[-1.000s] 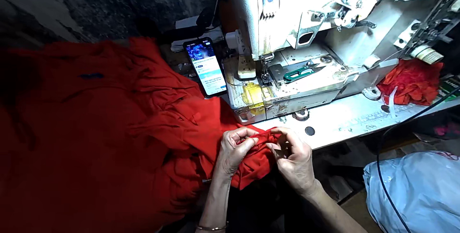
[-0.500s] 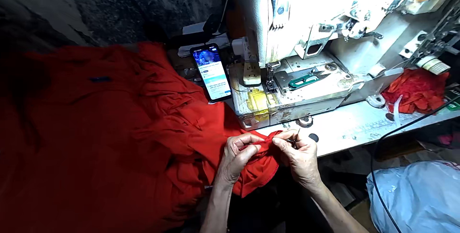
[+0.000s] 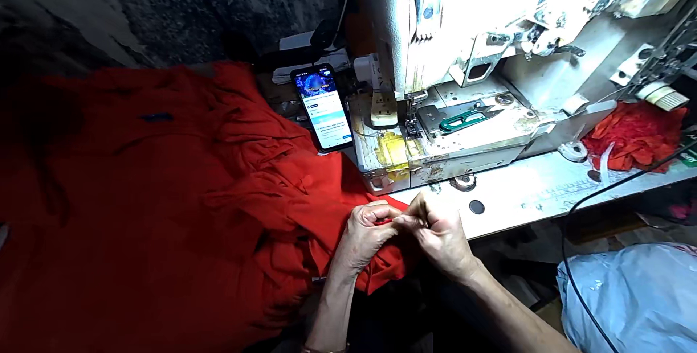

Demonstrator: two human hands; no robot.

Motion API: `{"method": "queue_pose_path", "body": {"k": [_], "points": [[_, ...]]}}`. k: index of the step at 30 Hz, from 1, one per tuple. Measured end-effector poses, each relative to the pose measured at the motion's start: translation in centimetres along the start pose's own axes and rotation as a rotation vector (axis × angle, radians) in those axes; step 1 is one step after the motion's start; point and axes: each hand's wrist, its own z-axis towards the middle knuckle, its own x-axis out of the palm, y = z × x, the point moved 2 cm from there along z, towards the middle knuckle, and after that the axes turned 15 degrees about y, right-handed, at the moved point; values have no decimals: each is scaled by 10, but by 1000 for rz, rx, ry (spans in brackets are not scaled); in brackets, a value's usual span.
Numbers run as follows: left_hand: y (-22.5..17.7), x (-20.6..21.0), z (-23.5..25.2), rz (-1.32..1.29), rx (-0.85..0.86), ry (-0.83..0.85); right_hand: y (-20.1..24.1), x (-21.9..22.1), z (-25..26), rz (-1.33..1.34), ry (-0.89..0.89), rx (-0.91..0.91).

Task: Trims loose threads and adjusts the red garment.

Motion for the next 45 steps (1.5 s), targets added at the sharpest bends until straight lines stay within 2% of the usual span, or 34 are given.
{"method": "queue_pose_path", "body": {"k": [2,3,6,9,11,12,15,18,25,29,32,36,40,42,45], "points": [[-3,-2,-1,-25,-24,-13,1,-14,-3,-342,14,-57],[-5,-4,-2,-56,-34,-35,2,-27,-6,-385,-2,-30],[-6,-6,-1,-69,-52,-66,15,-72,-23,-285,-46,172],[-7,-8,0,-65,-69,-7,31,-96,-45,-390,158,451],[-10,-7,0,-104,-86,-9,34,-87,-52,-396,255,557],[-15,-4,1,-161,-94,-34,34,-78,-52,-315,268,564],[-20,-3,0,-240,-107,-59,30,-45,-39,147,246,509],[-12,-4,-1,-240,-124,-62,18,-20,-27,361,213,466],[-7,-6,-3,-210,-112,-49,3,-12,-20,305,187,507],[-16,-2,-2,-311,-128,-85,1,-13,-21,292,188,516],[-13,-2,-2,-292,-129,-90,6,-14,-21,259,192,627],[-19,-1,-4,-285,-243,-142,1,-13,-20,252,195,530],[-10,-2,-3,-244,-113,-100,0,-13,-20,250,193,532],[-12,-2,-4,-239,-152,-103,-1,-13,-22,277,186,530],[-14,-2,-6,-298,-230,-121,6,-13,-23,308,170,672]]}}
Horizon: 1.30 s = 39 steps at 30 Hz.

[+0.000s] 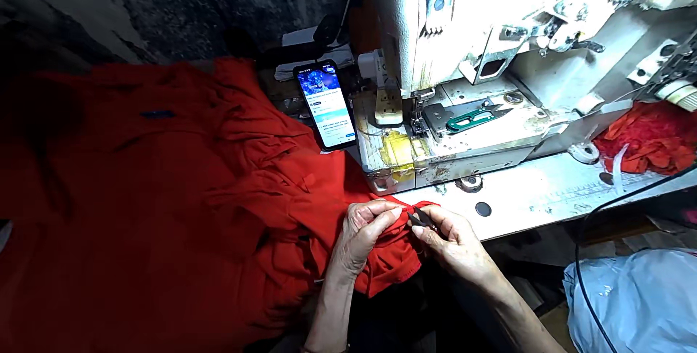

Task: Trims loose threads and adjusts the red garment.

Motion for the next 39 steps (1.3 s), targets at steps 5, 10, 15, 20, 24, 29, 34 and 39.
{"method": "queue_pose_path", "body": {"k": [5,10,15,20,24,29,34,39], "points": [[4,-3,4,91,81,38,-3,0,2,26,4,-96],[7,-5,6,145,118,59,-5,-1,5,29,9,-136],[6,-4,5,171,121,72,-3,0,5,1,6,-105],[7,-4,6,183,129,56,-5,-1,6,-21,10,-114],[6,-4,6,153,119,69,-5,-1,6,-22,4,-111],[7,-4,6,163,140,75,-4,0,7,2,4,-116],[7,-4,6,119,151,91,-8,0,5,48,9,-205],[6,-5,5,68,137,109,-10,1,3,36,11,-257]]}}
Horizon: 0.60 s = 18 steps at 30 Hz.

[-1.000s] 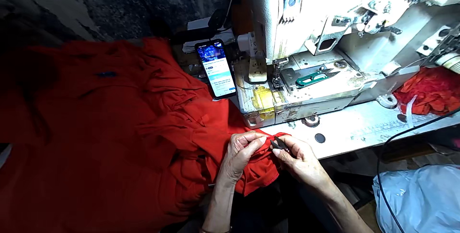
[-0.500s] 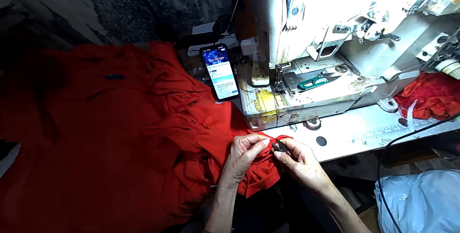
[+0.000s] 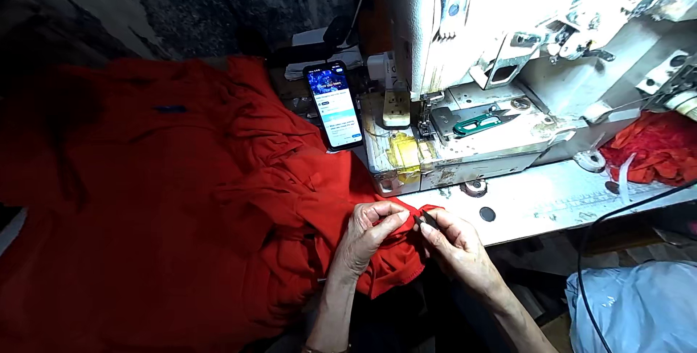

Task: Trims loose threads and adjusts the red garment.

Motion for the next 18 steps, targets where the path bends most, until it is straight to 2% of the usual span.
{"method": "queue_pose_path", "body": {"k": [3,7,18], "points": [[-2,-2,1,-44,-6,-15,4,3,3,-65,-22,-25],[-1,0,-1,-55,-5,-39,4,8,-1,-20,-71,-12],[-1,-1,0,-18,14,-43,2,7,2,-66,-77,-8]]}}
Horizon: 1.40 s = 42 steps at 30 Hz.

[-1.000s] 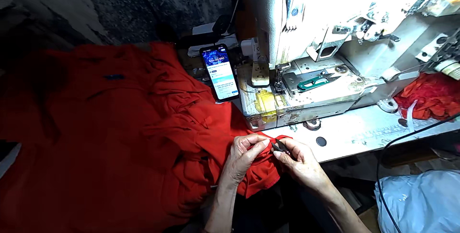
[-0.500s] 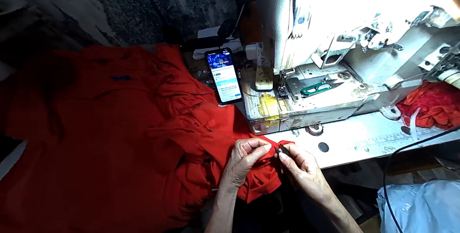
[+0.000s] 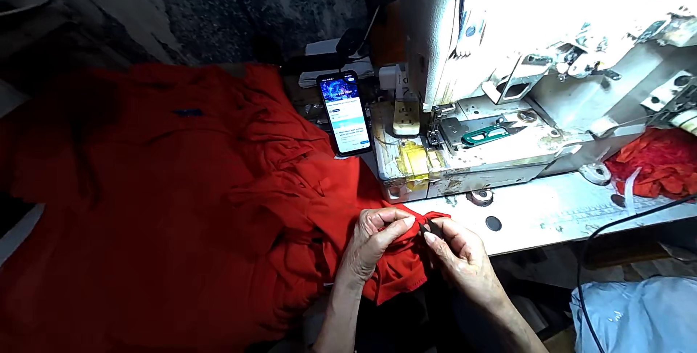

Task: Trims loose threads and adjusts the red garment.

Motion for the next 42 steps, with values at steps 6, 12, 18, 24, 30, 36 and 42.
{"method": "queue_pose_path", "body": {"k": [6,12,18,24,30,36,42], "points": [[2,0,0,-12,7,9,0,-1,0,-12,5,12],[0,1,0,16,7,11,0,-1,1,-29,3,17],[1,1,0,16,-11,3,-1,1,1,4,-8,-6],[1,0,0,-40,-21,15,0,0,0,42,27,-76],[2,0,-2,-13,8,-25,8,-2,8,-20,-26,13],[5,-2,-2,25,110,35,7,-7,12,190,32,92],[3,0,-2,2,84,-9,-1,-8,20,17,68,-3]]}}
